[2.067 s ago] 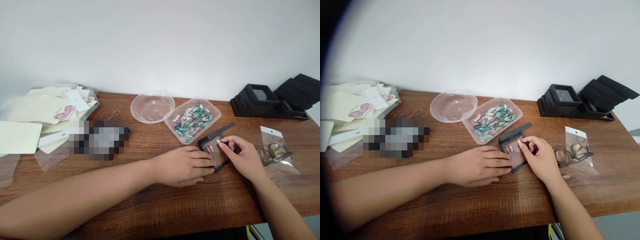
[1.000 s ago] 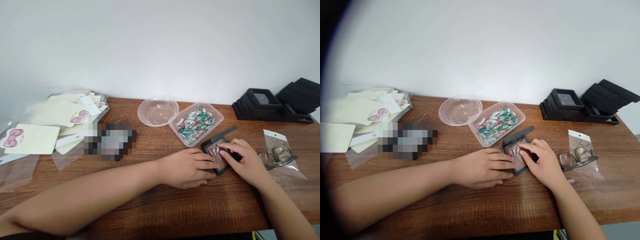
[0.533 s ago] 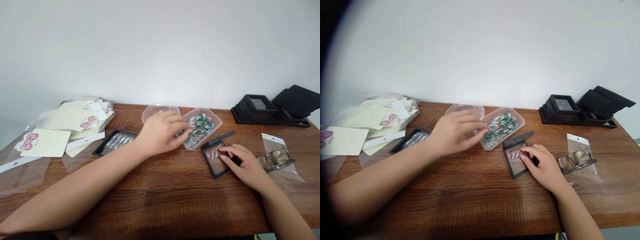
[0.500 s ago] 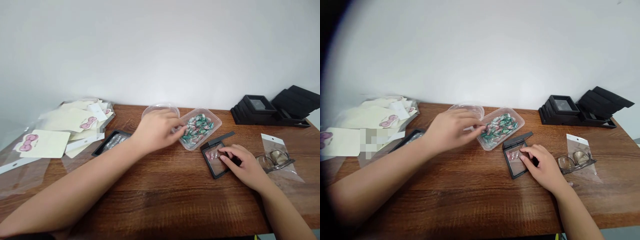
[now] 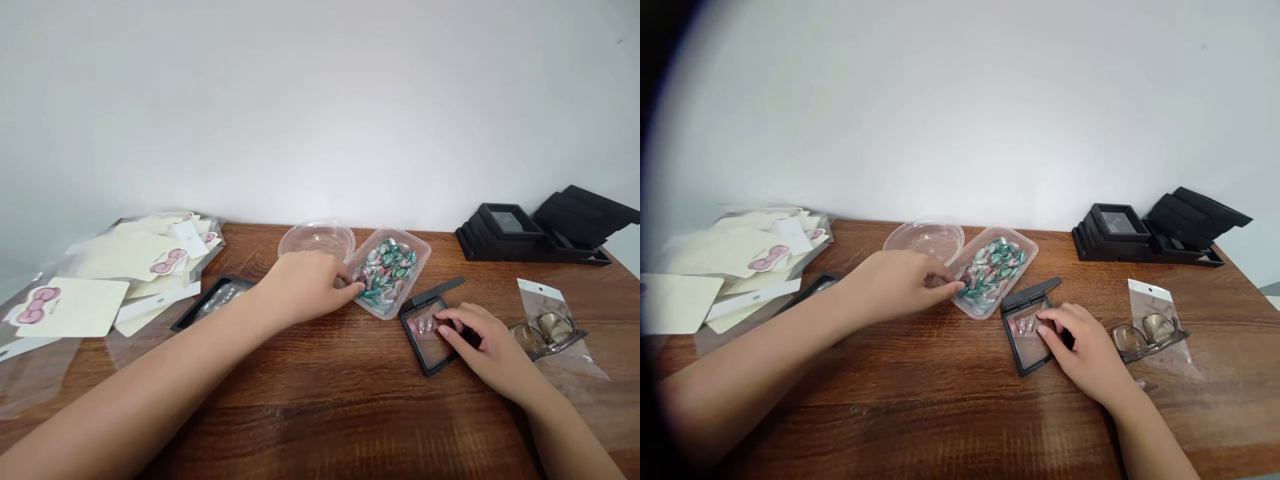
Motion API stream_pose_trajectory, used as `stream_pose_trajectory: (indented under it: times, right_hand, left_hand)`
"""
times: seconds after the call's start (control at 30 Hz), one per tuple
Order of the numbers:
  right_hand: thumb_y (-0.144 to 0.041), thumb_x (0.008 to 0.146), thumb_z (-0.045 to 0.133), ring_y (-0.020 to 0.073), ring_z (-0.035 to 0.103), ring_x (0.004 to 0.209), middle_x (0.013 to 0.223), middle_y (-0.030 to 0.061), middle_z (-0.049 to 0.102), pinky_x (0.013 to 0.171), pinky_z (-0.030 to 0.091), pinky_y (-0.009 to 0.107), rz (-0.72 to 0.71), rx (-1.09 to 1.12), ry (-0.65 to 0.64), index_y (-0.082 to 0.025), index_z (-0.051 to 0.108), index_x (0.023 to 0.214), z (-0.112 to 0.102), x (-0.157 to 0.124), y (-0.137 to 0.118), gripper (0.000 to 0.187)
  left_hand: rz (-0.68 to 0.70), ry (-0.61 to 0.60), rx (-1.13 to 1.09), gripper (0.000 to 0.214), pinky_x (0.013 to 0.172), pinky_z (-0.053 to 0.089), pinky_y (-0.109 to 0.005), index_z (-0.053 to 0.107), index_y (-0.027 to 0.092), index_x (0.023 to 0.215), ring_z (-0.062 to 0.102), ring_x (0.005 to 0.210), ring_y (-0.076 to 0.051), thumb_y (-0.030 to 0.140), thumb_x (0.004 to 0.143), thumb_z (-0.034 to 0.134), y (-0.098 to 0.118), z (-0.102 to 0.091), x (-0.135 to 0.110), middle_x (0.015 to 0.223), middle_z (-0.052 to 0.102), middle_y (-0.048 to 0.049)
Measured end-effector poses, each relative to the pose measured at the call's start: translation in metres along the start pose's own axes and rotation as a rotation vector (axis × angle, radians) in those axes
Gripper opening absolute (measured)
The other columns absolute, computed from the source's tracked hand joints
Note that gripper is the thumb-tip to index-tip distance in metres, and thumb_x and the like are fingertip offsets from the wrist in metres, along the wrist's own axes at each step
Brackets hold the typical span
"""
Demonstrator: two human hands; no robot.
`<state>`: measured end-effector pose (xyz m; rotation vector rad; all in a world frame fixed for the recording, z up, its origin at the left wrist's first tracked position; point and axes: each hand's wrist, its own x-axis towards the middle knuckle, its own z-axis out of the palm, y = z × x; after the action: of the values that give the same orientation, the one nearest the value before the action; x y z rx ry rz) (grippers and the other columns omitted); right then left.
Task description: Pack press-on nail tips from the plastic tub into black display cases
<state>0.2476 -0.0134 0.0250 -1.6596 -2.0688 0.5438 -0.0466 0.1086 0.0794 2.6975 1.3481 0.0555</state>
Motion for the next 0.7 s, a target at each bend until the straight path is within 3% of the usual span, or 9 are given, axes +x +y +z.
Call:
stream_pose_trajectory:
  times: [0.13,0.27,0.37,0.5,0.7]
  right_hand:
    - [-0.039,0.100,0.052,0.0206,0.060,0.079,0.079,0.0026,0.060,0.073,0.051,0.036,0.018,-0.001,-0.021,-0.026,0.070,0.109,-0.001,-0.002,0.000,0.024]
    - [-0.040,0.100,0.052,0.0204,0.060,0.078,0.079,0.0023,0.059,0.072,0.051,0.036,0.025,0.009,-0.019,-0.025,0.070,0.109,-0.002,-0.003,-0.001,0.024]
    - [-0.040,0.100,0.052,0.0202,0.060,0.076,0.078,0.0021,0.058,0.071,0.051,0.035,0.030,0.012,-0.022,-0.025,0.070,0.109,-0.004,-0.003,-0.002,0.025]
    - [-0.040,0.100,0.052,0.0195,0.061,0.076,0.079,0.0022,0.059,0.070,0.052,0.034,0.042,0.021,-0.039,-0.026,0.070,0.109,-0.006,-0.004,-0.002,0.025]
    - [-0.041,0.100,0.051,0.0189,0.062,0.077,0.080,0.0018,0.060,0.070,0.053,0.034,0.052,0.021,-0.052,-0.027,0.070,0.111,-0.006,-0.005,-0.001,0.026]
  left_hand:
    - [-0.009,-0.007,-0.023,0.050,0.049,0.036,-0.027,0.081,0.029,0.081,0.058,0.057,-0.020,0.061,0.095,0.047,0.002,0.000,-0.004,0.066,0.070,-0.0048]
    - [0.092,0.025,-0.026,0.053,0.065,0.048,-0.033,0.080,0.027,0.086,0.063,0.086,-0.028,0.073,0.087,0.055,-0.003,0.002,-0.007,0.082,0.066,-0.0076]
    - [0.140,-0.009,-0.055,0.052,0.074,0.050,-0.037,0.078,0.027,0.091,0.060,0.096,-0.031,0.075,0.081,0.062,-0.009,0.003,-0.008,0.089,0.064,-0.0072]
    - [0.198,-0.067,-0.068,0.036,0.079,0.048,-0.037,0.076,0.029,0.097,0.060,0.097,-0.029,0.062,0.082,0.072,-0.017,0.003,-0.007,0.093,0.064,-0.0045]
    - [0.230,-0.099,-0.086,0.007,0.070,0.044,-0.030,0.073,0.027,0.089,0.065,0.084,-0.021,0.029,0.086,0.067,-0.020,-0.005,-0.006,0.089,0.070,0.0003]
